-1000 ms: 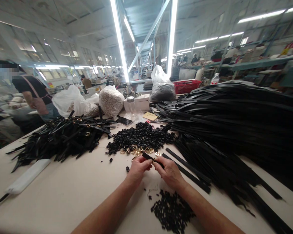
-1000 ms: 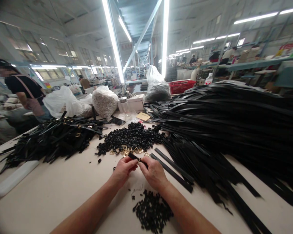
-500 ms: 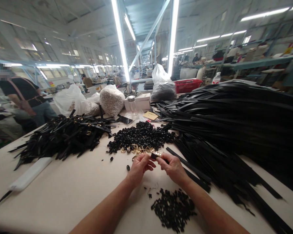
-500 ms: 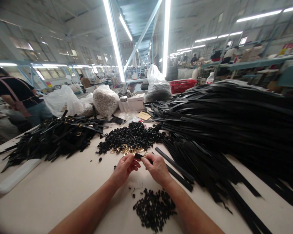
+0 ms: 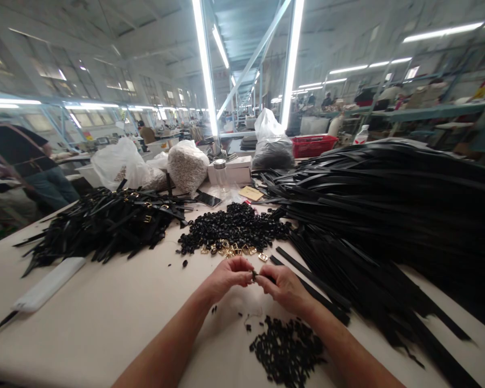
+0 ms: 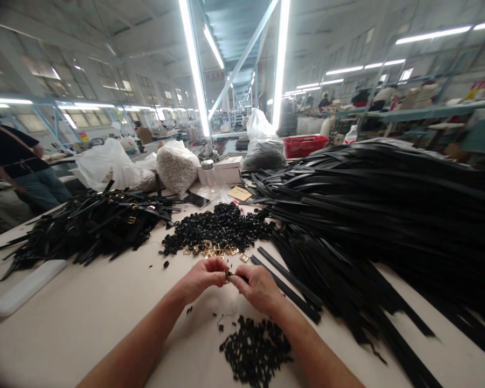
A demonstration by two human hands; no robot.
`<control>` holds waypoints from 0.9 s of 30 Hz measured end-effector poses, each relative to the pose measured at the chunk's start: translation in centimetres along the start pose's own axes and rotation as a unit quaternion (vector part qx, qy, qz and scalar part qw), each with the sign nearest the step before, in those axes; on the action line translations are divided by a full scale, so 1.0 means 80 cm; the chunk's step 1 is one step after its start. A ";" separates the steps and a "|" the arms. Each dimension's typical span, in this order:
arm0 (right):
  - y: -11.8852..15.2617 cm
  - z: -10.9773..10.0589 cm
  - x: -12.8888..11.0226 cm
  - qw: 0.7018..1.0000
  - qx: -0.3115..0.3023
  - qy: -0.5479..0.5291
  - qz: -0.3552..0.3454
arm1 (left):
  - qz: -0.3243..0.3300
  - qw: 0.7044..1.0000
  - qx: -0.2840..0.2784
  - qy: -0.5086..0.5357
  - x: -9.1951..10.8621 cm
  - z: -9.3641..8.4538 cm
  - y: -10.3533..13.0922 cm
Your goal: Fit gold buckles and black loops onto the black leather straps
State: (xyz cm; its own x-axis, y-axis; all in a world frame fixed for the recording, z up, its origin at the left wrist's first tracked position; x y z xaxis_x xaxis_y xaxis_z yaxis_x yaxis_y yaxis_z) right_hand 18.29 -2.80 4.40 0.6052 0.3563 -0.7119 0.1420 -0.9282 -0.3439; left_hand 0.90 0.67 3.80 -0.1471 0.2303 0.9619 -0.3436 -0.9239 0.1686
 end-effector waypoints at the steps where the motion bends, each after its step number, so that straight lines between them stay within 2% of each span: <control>1: 0.000 -0.002 0.001 0.999 0.008 0.039 -0.017 | 0.004 1.000 0.000 -0.014 -0.002 -0.001 -0.001; 5: -0.001 -0.006 0.003 0.981 0.029 0.172 -0.084 | 0.035 0.987 0.023 -0.153 -0.012 -0.005 -0.003; 8: -0.001 -0.008 0.000 0.971 0.037 0.203 -0.120 | 0.058 0.974 0.050 -0.211 -0.014 -0.003 -0.003; 13: 0.000 -0.022 -0.014 0.954 0.203 0.143 -0.168 | 0.017 0.996 0.082 -0.043 -0.003 0.008 0.000; 15: 0.000 -0.025 -0.016 0.956 0.231 0.105 -0.150 | -0.006 0.995 0.100 0.027 0.000 0.013 0.003; 17: 0.000 -0.021 -0.014 0.971 0.206 0.050 -0.107 | -0.022 0.991 0.106 0.075 0.001 0.018 0.006; 20: -0.001 -0.009 -0.008 0.987 0.137 -0.063 -0.046 | -0.034 0.986 0.107 0.122 -0.004 0.022 0.007; 23: -0.002 0.002 -0.005 0.985 0.095 -0.143 -0.029 | -0.045 0.979 0.119 0.162 -0.011 0.021 0.004; 27: -0.001 0.013 -0.003 0.974 0.073 -0.215 0.019 | -0.040 0.982 0.099 0.158 -0.020 0.022 0.001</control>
State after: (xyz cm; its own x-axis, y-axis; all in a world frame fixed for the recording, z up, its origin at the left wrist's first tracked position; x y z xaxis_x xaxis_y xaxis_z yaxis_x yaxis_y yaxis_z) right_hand 17.32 -2.65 3.93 0.2199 0.3637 -0.9052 -0.0058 -0.9274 -0.3741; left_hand 2.73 -0.31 2.64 -0.4175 0.3590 0.8347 -0.1829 -0.9330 0.3098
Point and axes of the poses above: each hand's wrist, its own y-axis away from the middle knuckle, its own z-axis out of the palm, x = y × z, the point moved 2 cm from there along -y, towards the middle knuckle, and after that the axes turned 12 degrees about x, right-handed, at the moved point
